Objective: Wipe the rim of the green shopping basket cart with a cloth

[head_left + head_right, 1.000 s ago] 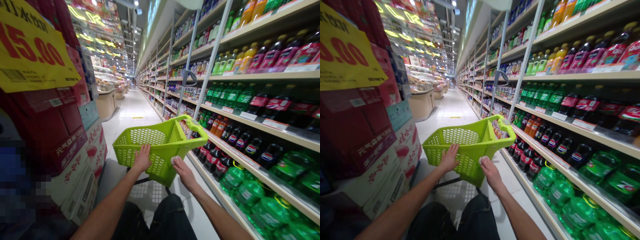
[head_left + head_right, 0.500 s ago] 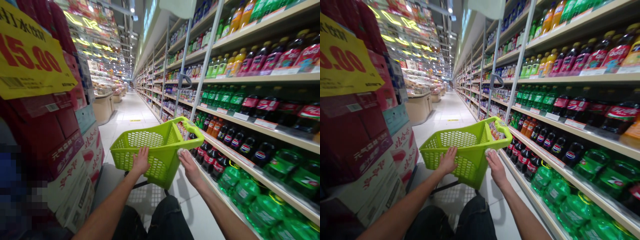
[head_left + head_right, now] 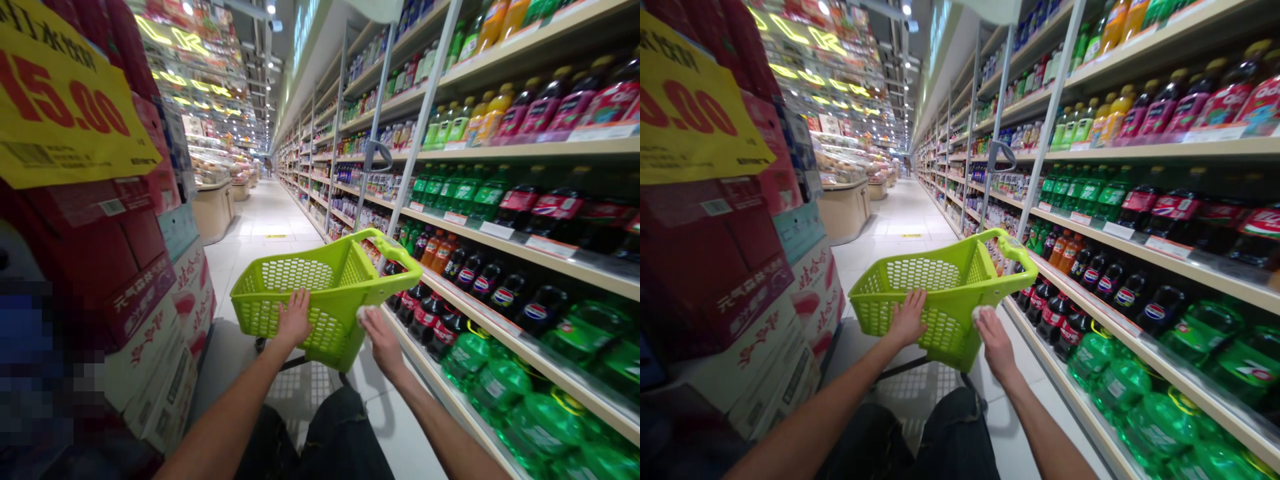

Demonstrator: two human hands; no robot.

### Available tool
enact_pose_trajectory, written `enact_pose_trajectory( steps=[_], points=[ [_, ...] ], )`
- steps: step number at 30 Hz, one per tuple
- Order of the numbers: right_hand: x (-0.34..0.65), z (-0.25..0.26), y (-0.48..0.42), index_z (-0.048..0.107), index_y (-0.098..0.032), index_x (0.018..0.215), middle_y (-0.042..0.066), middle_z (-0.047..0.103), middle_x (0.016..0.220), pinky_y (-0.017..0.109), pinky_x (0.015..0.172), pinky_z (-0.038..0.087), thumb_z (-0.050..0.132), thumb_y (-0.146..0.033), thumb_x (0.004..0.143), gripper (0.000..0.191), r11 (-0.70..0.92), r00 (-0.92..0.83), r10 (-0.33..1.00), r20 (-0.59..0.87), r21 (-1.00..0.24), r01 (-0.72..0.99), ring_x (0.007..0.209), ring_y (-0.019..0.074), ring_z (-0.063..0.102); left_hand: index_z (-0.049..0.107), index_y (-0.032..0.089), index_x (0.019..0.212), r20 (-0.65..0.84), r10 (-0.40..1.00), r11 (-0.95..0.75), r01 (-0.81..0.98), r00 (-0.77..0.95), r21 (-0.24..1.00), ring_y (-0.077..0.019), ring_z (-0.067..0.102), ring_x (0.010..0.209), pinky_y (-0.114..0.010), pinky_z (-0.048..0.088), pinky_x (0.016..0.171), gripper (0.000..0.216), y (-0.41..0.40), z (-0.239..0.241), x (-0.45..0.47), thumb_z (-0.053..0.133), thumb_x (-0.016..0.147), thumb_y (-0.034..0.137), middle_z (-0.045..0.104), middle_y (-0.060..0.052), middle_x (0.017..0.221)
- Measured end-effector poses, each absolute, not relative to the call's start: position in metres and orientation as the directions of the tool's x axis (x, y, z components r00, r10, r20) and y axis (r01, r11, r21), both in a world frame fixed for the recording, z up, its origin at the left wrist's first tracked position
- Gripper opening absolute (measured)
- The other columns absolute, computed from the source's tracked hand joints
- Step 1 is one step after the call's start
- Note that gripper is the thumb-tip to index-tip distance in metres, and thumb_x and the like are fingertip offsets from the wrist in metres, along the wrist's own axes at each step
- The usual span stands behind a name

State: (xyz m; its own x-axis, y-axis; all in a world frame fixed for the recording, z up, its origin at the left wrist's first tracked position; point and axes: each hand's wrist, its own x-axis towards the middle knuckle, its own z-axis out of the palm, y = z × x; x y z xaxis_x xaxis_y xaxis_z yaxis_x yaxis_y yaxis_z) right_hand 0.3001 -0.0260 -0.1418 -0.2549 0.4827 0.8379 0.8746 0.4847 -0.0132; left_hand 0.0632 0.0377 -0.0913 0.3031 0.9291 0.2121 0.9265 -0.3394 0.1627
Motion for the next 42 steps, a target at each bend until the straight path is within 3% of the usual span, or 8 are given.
enact_pose_trajectory(
  steps=[4, 10, 17, 23, 29, 33, 36, 42],
  points=[
    [0.302, -0.099, -0.005, 0.051, -0.016, 0.121, 0.010, 0.042, 0.134, 0.047, 0.106, 0.029, 0.034, -0.003, 0.083, 0.043, 0.370, -0.102, 0.431, 0.896, -0.073, 0.926, 0.131, 0.0216, 0.022, 0.018, 0.019, 0.137, 0.202, 0.928, -0.351, 0.918, 0.314, 0.186, -0.0288, 0.012, 0.134, -0.058, 0.018, 0.102, 0.079, 0.036, -0.090, 0.066, 0.053, 0.066, 0.021, 0.015, -0.009, 0.146],
    [0.281, -0.156, -0.007, 0.054, -0.020, 0.117, 0.007, 0.055, 0.122, 0.039, 0.098, 0.042, 0.037, -0.007, 0.085, 0.038, 0.516, -0.368, 0.528, 0.766, 0.055, 0.855, 0.128, 0.0173, 0.031, 0.021, 0.015, 0.136, 0.236, 0.932, -0.315, 0.935, 0.273, 0.164, -0.0242, 0.015, 0.134, -0.053, 0.013, 0.106, 0.074, 0.040, -0.099, 0.044, 0.049, 0.067, 0.016, 0.018, -0.010, 0.145],
    [0.281, -0.111, 0.016, 0.050, -0.018, 0.122, 0.008, 0.043, 0.134, 0.046, 0.105, 0.031, 0.034, -0.003, 0.084, 0.044, 0.437, -0.198, 0.412, 0.889, -0.003, 0.899, 0.132, 0.0208, 0.021, 0.017, 0.012, 0.137, 0.221, 0.935, -0.308, 0.944, 0.278, 0.117, -0.0233, 0.011, 0.135, -0.053, 0.014, 0.106, 0.076, 0.041, -0.104, 0.038, 0.046, 0.066, 0.016, 0.012, -0.008, 0.147],
    [0.264, -0.149, 0.014, 0.045, -0.021, 0.126, 0.004, 0.046, 0.131, 0.039, 0.104, 0.036, 0.036, -0.006, 0.086, 0.044, 0.588, -0.417, 0.428, 0.802, 0.103, 0.803, 0.130, 0.0165, 0.024, 0.019, 0.013, 0.137, 0.220, 0.931, -0.313, 0.947, 0.292, 0.066, -0.0237, 0.013, 0.134, -0.052, 0.014, 0.106, 0.074, 0.041, -0.104, 0.027, 0.046, 0.068, 0.019, 0.017, -0.008, 0.146],
    [0.235, -0.131, 0.029, 0.042, -0.020, 0.128, 0.005, 0.040, 0.136, 0.045, 0.107, 0.029, 0.033, -0.002, 0.085, 0.048, 0.559, -0.303, 0.417, 0.857, 0.021, 0.829, 0.132, 0.0194, 0.019, 0.018, 0.011, 0.137, 0.235, 0.954, -0.210, 0.974, 0.184, 0.087, -0.0246, 0.011, 0.134, -0.053, 0.015, 0.106, 0.075, 0.041, -0.108, 0.015, 0.045, 0.067, 0.016, 0.016, -0.009, 0.146],
    [0.226, -0.153, 0.031, 0.046, -0.018, 0.125, 0.006, 0.045, 0.132, 0.042, 0.105, 0.033, 0.035, -0.003, 0.085, 0.044, 0.619, -0.430, 0.412, 0.804, 0.100, 0.779, 0.132, 0.0175, 0.018, 0.020, 0.014, 0.137, 0.237, 0.932, -0.297, 0.953, 0.274, 0.064, -0.0227, 0.012, 0.134, -0.051, 0.012, 0.107, 0.073, 0.042, -0.110, 0.002, 0.044, 0.068, 0.014, 0.017, -0.008, 0.146],
    [0.216, -0.160, 0.027, 0.049, -0.016, 0.122, 0.007, 0.047, 0.130, 0.040, 0.104, 0.035, 0.038, -0.006, 0.086, 0.040, 0.649, -0.507, 0.404, 0.762, 0.152, 0.745, 0.132, 0.0175, 0.018, 0.021, 0.011, 0.136, 0.254, 0.951, -0.204, 0.976, 0.178, 0.078, -0.0250, 0.015, 0.134, -0.053, 0.013, 0.106, 0.071, 0.047, -0.112, -0.014, 0.044, 0.068, 0.015, 0.020, -0.012, 0.145],
    [0.179, -0.136, 0.047, 0.050, -0.013, 0.121, 0.009, 0.047, 0.130, 0.045, 0.105, 0.033, 0.034, -0.003, 0.085, 0.042, 0.607, -0.467, 0.414, 0.781, 0.146, 0.781, 0.133, 0.0214, 0.016, 0.023, 0.011, 0.135, 0.260, 0.957, -0.165, 0.980, 0.132, 0.110, -0.0245, 0.016, 0.133, -0.051, 0.014, 0.106, 0.070, 0.048, -0.117, -0.033, 0.043, 0.068, 0.012, 0.021, -0.011, 0.145]
  ],
)
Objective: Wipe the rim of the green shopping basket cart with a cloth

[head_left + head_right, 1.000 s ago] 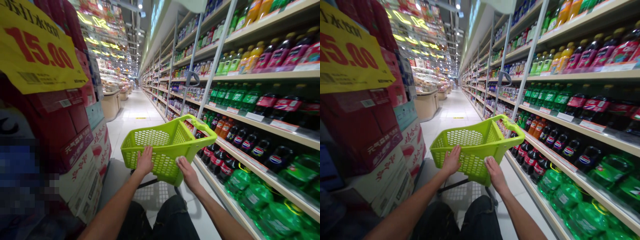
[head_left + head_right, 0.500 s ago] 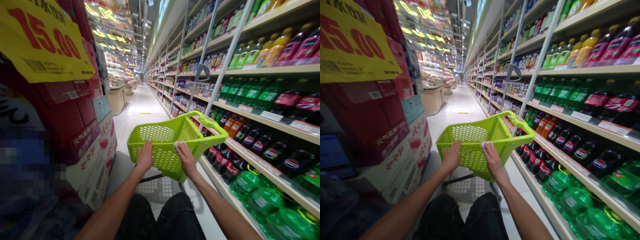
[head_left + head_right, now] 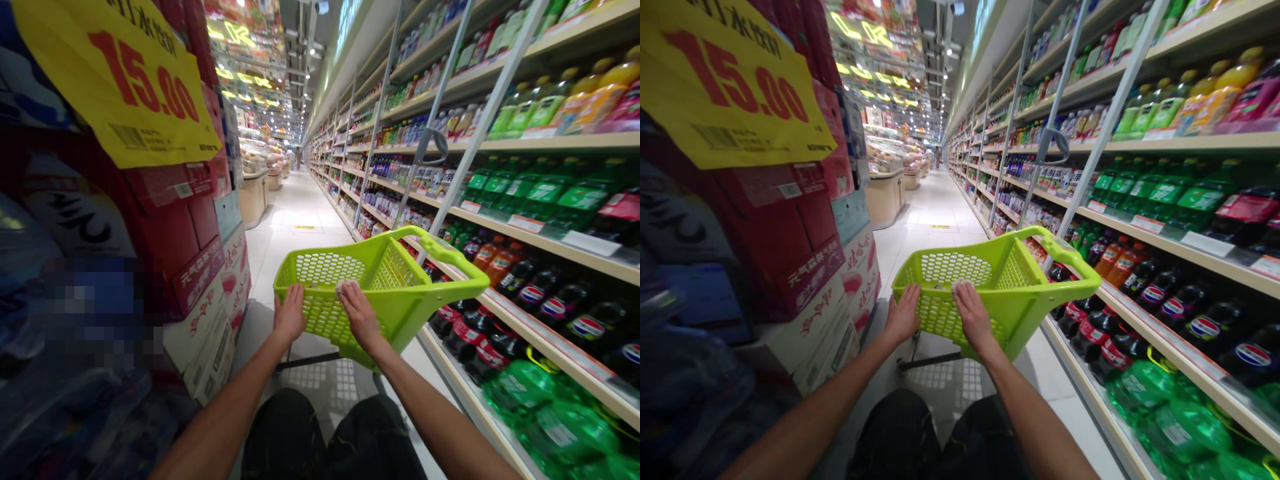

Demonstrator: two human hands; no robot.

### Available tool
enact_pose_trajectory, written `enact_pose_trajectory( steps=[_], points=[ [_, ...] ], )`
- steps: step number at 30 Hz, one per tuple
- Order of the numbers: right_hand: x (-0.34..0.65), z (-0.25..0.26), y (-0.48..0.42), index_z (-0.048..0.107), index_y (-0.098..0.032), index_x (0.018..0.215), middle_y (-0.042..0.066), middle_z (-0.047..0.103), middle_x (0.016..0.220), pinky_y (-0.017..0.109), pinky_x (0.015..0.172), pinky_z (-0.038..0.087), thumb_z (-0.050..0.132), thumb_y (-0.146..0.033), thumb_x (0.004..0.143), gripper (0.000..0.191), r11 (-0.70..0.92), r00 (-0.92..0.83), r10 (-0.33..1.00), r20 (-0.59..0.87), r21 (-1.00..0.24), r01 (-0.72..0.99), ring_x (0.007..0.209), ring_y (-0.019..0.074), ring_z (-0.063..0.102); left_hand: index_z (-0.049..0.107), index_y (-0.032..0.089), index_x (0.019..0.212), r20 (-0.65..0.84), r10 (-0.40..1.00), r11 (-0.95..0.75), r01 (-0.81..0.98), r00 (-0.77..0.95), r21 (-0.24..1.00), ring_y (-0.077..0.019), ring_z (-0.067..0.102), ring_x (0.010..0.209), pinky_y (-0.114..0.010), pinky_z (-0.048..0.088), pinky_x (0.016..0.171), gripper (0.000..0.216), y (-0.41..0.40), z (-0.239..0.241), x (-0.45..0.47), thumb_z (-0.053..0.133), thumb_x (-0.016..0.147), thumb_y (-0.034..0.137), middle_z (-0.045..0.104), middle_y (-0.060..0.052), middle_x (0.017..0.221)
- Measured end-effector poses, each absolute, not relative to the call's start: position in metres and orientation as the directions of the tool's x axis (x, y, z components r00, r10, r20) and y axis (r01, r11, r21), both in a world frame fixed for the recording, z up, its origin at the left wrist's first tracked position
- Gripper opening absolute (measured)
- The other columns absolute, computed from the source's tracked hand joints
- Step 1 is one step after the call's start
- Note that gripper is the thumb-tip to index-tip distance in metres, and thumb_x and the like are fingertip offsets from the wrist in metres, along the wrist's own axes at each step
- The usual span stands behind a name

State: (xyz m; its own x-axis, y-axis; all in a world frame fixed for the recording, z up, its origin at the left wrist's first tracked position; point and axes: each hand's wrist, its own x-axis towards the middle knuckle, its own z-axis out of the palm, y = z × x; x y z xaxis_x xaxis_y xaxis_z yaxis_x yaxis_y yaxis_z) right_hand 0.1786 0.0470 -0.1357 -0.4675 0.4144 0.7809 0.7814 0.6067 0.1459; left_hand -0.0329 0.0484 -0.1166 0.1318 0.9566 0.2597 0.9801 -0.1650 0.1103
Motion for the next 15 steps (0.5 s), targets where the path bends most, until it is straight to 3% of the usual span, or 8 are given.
enact_pose_trajectory(
  steps=[4, 8, 12, 15],
  points=[
    [0.168, -0.171, 0.045, 0.054, -0.011, 0.117, 0.010, 0.053, 0.124, 0.044, 0.100, 0.040, 0.036, -0.006, 0.086, 0.036, 0.662, -0.579, 0.400, 0.710, 0.213, 0.719, 0.132, 0.0228, 0.018, 0.029, 0.014, 0.133, 0.275, 0.947, -0.218, 0.962, 0.167, 0.165, -0.0237, 0.020, 0.132, -0.052, 0.012, 0.107, 0.066, 0.048, -0.118, -0.052, 0.042, 0.068, 0.007, 0.028, -0.011, 0.142],
    [0.143, -0.176, 0.043, 0.052, -0.014, 0.119, 0.009, 0.053, 0.124, 0.041, 0.099, 0.041, 0.035, -0.009, 0.087, 0.036, 0.741, -0.661, 0.379, 0.648, 0.215, 0.636, 0.132, 0.0204, 0.020, 0.035, 0.013, 0.129, 0.262, 0.964, -0.135, 0.927, 0.041, 0.349, -0.0237, 0.027, 0.130, -0.052, 0.017, 0.106, 0.062, 0.055, -0.122, -0.077, 0.036, 0.068, 0.000, 0.035, -0.013, 0.138],
    [0.095, -0.150, 0.064, 0.050, -0.012, 0.121, 0.010, 0.045, 0.132, 0.044, 0.105, 0.033, 0.035, -0.010, 0.087, 0.037, 0.748, -0.592, 0.370, 0.716, 0.148, 0.646, 0.133, 0.0221, 0.016, 0.034, 0.010, 0.129, 0.247, 0.969, -0.155, 0.798, 0.009, 0.582, -0.0186, 0.036, 0.125, -0.036, 0.028, 0.105, 0.066, 0.064, -0.123, -0.091, 0.034, 0.064, -0.005, 0.041, -0.012, 0.135],
    [0.070, -0.168, 0.073, 0.052, -0.012, 0.119, 0.010, 0.050, 0.128, 0.043, 0.104, 0.035, 0.035, -0.011, 0.088, 0.035, 0.758, -0.605, 0.393, 0.692, 0.129, 0.639, 0.131, 0.0212, 0.024, 0.028, 0.011, 0.133, 0.215, 0.976, -0.146, 0.661, -0.023, 0.736, -0.0156, 0.044, 0.119, -0.032, 0.032, 0.103, 0.074, 0.068, -0.123, -0.099, 0.034, 0.061, -0.006, 0.048, -0.009, 0.130]
  ],
)
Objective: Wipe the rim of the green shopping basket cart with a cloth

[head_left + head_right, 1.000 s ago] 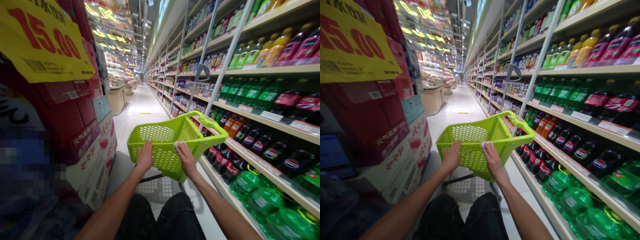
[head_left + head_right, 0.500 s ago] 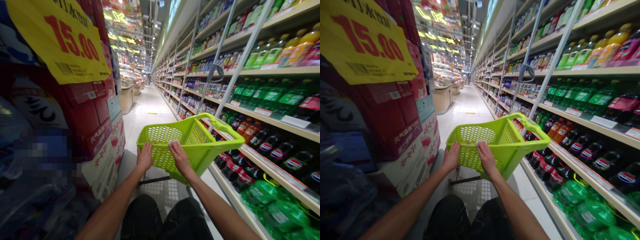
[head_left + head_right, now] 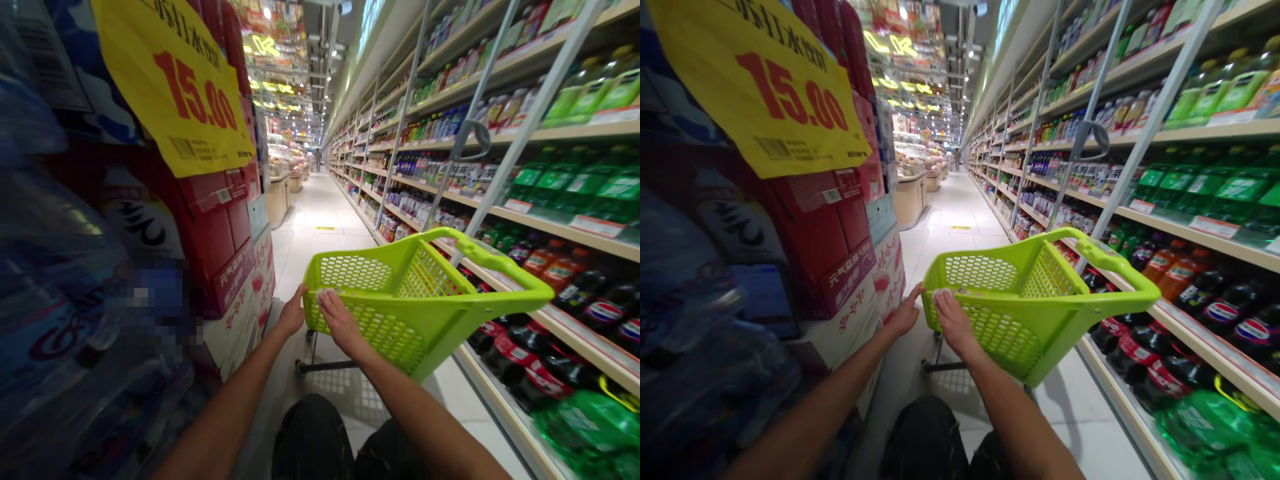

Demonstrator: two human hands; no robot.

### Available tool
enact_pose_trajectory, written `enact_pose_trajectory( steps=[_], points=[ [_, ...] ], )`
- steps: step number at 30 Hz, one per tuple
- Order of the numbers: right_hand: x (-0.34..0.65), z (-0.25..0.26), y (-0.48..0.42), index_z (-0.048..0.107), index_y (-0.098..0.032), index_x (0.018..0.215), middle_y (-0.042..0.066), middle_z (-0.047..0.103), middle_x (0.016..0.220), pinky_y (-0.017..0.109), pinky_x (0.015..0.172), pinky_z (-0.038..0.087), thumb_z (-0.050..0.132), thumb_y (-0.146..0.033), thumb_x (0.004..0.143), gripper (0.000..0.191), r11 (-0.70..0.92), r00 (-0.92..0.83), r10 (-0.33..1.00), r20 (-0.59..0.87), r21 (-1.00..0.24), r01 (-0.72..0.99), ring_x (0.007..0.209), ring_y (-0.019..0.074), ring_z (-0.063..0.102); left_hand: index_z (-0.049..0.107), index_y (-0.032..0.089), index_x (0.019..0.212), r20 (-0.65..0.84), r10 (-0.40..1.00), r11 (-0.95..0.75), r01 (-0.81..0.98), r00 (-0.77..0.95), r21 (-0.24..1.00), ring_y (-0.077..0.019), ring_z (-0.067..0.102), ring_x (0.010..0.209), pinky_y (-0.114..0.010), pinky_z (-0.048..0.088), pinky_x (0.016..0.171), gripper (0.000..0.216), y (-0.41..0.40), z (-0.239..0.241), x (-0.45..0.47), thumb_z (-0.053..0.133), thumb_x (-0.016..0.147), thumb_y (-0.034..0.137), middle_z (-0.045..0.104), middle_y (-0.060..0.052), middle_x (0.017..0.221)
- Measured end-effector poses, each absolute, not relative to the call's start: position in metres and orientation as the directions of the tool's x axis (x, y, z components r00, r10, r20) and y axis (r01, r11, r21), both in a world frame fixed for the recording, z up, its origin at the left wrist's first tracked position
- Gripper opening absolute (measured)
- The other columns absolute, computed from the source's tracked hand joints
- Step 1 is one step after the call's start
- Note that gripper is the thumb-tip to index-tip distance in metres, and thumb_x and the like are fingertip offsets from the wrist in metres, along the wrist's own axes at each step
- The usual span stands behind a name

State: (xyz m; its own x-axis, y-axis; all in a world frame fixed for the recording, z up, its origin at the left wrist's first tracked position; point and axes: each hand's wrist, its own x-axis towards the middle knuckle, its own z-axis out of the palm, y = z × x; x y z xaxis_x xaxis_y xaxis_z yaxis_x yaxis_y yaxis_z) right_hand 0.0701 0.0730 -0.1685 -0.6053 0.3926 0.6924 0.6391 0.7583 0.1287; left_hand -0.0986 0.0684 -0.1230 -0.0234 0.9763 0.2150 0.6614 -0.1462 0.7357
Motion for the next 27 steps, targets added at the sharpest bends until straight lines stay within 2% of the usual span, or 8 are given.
enact_pose_trajectory(
  steps=[4, 7, 10, 15, 18, 21, 23, 27],
  points=[
    [0.059, -0.206, 0.070, 0.053, -0.014, 0.118, 0.008, 0.057, 0.120, 0.036, 0.100, 0.040, 0.034, -0.014, 0.090, 0.034, 0.795, -0.668, 0.401, 0.627, 0.123, 0.593, 0.126, 0.0181, 0.035, 0.030, 0.013, 0.133, 0.227, 0.974, -0.178, 0.551, -0.021, 0.815, -0.0133, 0.046, 0.117, -0.032, 0.030, 0.105, 0.078, 0.072, -0.128, -0.108, 0.033, 0.057, -0.007, 0.053, -0.005, 0.125],
    [0.049, -0.196, 0.074, 0.050, -0.015, 0.121, 0.007, 0.050, 0.127, 0.039, 0.104, 0.035, 0.035, -0.014, 0.089, 0.035, 0.793, -0.632, 0.385, 0.673, 0.109, 0.599, 0.129, 0.0195, 0.028, 0.030, 0.015, 0.133, 0.238, 0.971, -0.188, 0.538, -0.026, 0.822, -0.0126, 0.045, 0.118, -0.032, 0.030, 0.105, 0.078, 0.074, -0.131, -0.111, 0.033, 0.058, -0.006, 0.054, -0.003, 0.124],
    [0.042, -0.181, 0.079, 0.047, -0.014, 0.124, 0.008, 0.046, 0.131, 0.042, 0.105, 0.032, 0.035, -0.011, 0.088, 0.038, 0.770, -0.609, 0.384, 0.693, 0.123, 0.626, 0.131, 0.0213, 0.025, 0.028, 0.015, 0.134, 0.234, 0.972, -0.168, 0.598, -0.034, 0.784, -0.0111, 0.046, 0.117, -0.031, 0.031, 0.104, 0.076, 0.074, -0.129, -0.110, 0.032, 0.061, -0.005, 0.053, -0.003, 0.125],
    [0.059, -0.197, 0.069, 0.056, -0.013, 0.115, 0.008, 0.058, 0.117, 0.037, 0.095, 0.045, 0.031, -0.011, 0.089, 0.036, 0.772, -0.663, 0.357, 0.658, 0.191, 0.606, 0.124, 0.0212, 0.037, 0.031, 0.016, 0.132, 0.203, 0.979, -0.140, 0.777, 0.017, 0.614, -0.0109, 0.048, 0.115, -0.030, 0.035, 0.101, 0.072, 0.069, -0.113, -0.104, 0.030, 0.064, -0.005, 0.054, -0.003, 0.124],
    [0.076, -0.186, 0.069, 0.053, -0.014, 0.118, 0.008, 0.053, 0.124, 0.041, 0.100, 0.040, 0.034, -0.011, 0.088, 0.036, 0.753, -0.604, 0.354, 0.714, 0.165, 0.637, 0.129, 0.0217, 0.030, 0.034, 0.012, 0.130, 0.215, 0.974, -0.159, 0.881, 0.066, 0.446, -0.0151, 0.044, 0.119, -0.035, 0.034, 0.102, 0.063, 0.066, -0.108, -0.090, 0.030, 0.069, -0.002, 0.048, -0.009, 0.130],
    [0.094, -0.170, 0.075, 0.050, -0.013, 0.121, 0.009, 0.048, 0.129, 0.045, 0.103, 0.034, 0.037, -0.010, 0.087, 0.037, 0.718, -0.553, 0.365, 0.749, 0.151, 0.680, 0.131, 0.0236, 0.023, 0.034, 0.011, 0.130, 0.237, 0.961, -0.212, 0.930, 0.143, 0.301, -0.0175, 0.030, 0.128, -0.044, 0.023, 0.106, 0.062, 0.064, -0.110, -0.071, 0.030, 0.070, -0.001, 0.036, -0.009, 0.138],
    [0.107, -0.173, 0.073, 0.051, -0.012, 0.120, 0.009, 0.050, 0.127, 0.044, 0.102, 0.037, 0.035, -0.008, 0.087, 0.037, 0.717, -0.582, 0.374, 0.722, 0.173, 0.675, 0.130, 0.0229, 0.026, 0.033, 0.014, 0.131, 0.223, 0.957, -0.238, 0.939, 0.184, 0.248, -0.0169, 0.025, 0.131, -0.047, 0.017, 0.107, 0.065, 0.062, -0.112, -0.062, 0.029, 0.069, -0.003, 0.032, -0.007, 0.141],
    [0.126, -0.191, 0.063, 0.051, -0.015, 0.120, 0.008, 0.055, 0.122, 0.039, 0.099, 0.041, 0.031, -0.006, 0.087, 0.040, 0.740, -0.639, 0.386, 0.666, 0.191, 0.645, 0.127, 0.0184, 0.032, 0.030, 0.014, 0.133, 0.177, 0.965, -0.215, 0.969, 0.192, 0.122, -0.0184, 0.025, 0.131, -0.053, 0.014, 0.106, 0.064, 0.060, -0.109, -0.052, 0.030, 0.070, -0.001, 0.029, -0.009, 0.141]
  ],
)
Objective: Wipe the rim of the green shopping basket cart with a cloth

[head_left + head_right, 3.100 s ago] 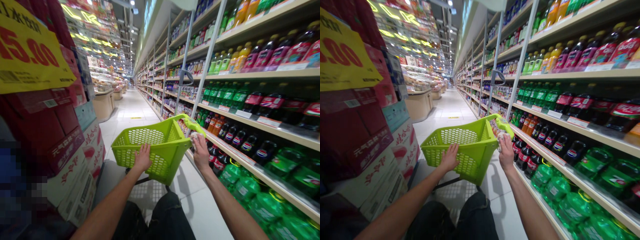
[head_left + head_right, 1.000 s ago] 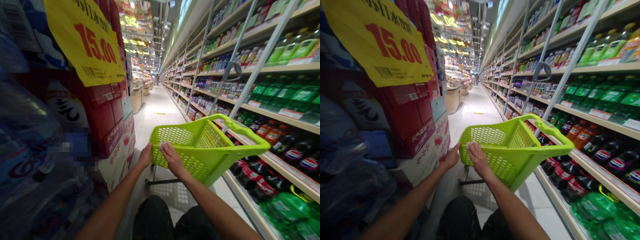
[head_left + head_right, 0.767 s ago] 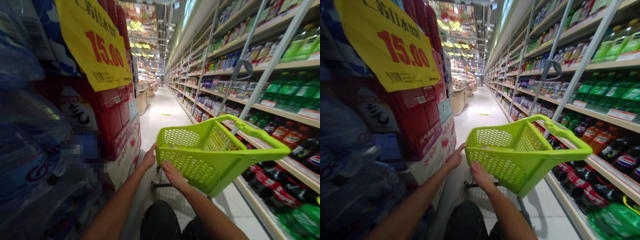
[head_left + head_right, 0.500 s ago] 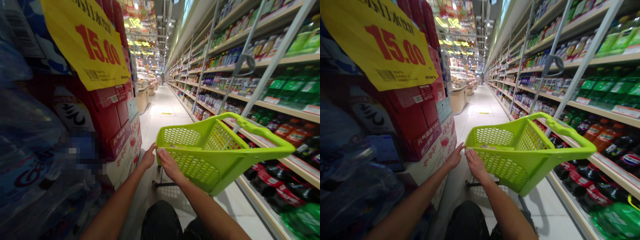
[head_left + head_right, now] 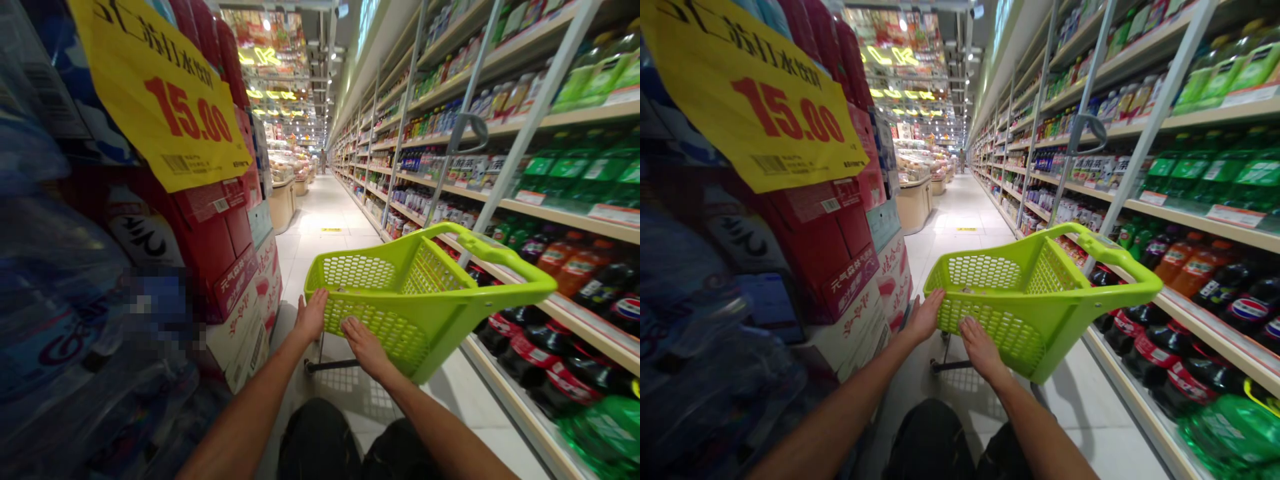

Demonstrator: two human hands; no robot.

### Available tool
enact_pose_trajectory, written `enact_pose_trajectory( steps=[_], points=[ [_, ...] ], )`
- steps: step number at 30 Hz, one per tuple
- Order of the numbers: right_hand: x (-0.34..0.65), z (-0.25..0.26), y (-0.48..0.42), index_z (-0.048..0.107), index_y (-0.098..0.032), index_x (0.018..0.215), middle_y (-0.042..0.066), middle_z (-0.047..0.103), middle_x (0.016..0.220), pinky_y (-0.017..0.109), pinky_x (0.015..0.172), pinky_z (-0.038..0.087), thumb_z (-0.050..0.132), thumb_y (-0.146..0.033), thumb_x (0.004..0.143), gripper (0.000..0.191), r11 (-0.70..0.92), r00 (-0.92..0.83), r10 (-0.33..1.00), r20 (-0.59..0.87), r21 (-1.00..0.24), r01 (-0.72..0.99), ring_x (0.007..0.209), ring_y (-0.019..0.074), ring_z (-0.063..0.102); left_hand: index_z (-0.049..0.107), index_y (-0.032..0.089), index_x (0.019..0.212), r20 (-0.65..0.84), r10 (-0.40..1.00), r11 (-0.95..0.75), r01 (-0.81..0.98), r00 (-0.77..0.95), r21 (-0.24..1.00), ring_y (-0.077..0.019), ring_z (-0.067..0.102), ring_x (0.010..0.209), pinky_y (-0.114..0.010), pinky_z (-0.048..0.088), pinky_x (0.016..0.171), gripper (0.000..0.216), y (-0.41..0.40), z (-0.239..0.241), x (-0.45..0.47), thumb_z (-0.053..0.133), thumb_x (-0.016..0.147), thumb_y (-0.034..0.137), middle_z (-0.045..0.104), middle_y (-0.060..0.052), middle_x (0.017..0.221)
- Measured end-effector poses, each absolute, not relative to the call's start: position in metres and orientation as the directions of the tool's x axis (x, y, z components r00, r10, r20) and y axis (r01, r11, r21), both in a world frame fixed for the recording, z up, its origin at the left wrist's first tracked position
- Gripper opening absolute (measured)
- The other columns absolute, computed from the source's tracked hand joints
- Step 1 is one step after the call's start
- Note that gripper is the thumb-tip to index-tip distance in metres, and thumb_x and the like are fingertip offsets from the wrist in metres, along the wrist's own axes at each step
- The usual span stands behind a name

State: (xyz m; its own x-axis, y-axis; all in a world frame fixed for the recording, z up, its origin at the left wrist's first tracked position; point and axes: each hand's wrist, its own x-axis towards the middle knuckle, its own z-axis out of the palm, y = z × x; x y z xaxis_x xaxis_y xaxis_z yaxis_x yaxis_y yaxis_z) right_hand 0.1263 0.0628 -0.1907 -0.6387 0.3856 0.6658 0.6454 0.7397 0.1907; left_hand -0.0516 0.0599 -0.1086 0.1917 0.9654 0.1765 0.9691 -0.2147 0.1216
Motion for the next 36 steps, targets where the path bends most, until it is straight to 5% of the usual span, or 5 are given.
enact_pose_trajectory(
  steps=[17, 22, 36],
  points=[
    [0.178, -0.165, 0.063, 0.048, -0.014, 0.123, 0.009, 0.044, 0.133, 0.046, 0.102, 0.036, 0.034, -0.008, 0.086, 0.041, 0.619, -0.520, 0.438, 0.733, 0.174, 0.766, 0.132, 0.0237, 0.022, 0.027, 0.016, 0.135, 0.236, 0.926, -0.304, 0.953, 0.294, 0.005, -0.0200, 0.021, 0.132, -0.055, 0.014, 0.106, 0.065, 0.062, -0.104, 0.003, 0.028, 0.071, -0.001, 0.026, -0.009, 0.143],
    [0.195, -0.176, 0.053, 0.051, -0.012, 0.120, 0.009, 0.052, 0.125, 0.041, 0.096, 0.044, 0.034, -0.002, 0.082, 0.043, 0.627, -0.589, 0.438, 0.679, 0.240, 0.741, 0.129, 0.0221, 0.029, 0.026, 0.017, 0.135, 0.221, 0.927, -0.314, 0.949, 0.302, 0.020, -0.0195, 0.021, 0.132, -0.058, 0.015, 0.104, 0.067, 0.060, -0.105, 0.014, 0.026, 0.071, -0.002, 0.025, -0.007, 0.143],
    [0.232, -0.153, 0.042, 0.052, -0.015, 0.120, 0.007, 0.052, 0.126, 0.041, 0.100, 0.041, 0.034, -0.007, 0.086, 0.039, 0.570, -0.528, 0.427, 0.734, 0.235, 0.788, 0.130, 0.0212, 0.027, 0.022, 0.014, 0.137, 0.245, 0.906, -0.361, 0.932, 0.345, 0.023, -0.0203, 0.018, 0.133, -0.055, 0.012, 0.105, 0.070, 0.056, -0.105, 0.047, 0.030, 0.068, 0.001, 0.021, -0.009, 0.145]
  ],
)
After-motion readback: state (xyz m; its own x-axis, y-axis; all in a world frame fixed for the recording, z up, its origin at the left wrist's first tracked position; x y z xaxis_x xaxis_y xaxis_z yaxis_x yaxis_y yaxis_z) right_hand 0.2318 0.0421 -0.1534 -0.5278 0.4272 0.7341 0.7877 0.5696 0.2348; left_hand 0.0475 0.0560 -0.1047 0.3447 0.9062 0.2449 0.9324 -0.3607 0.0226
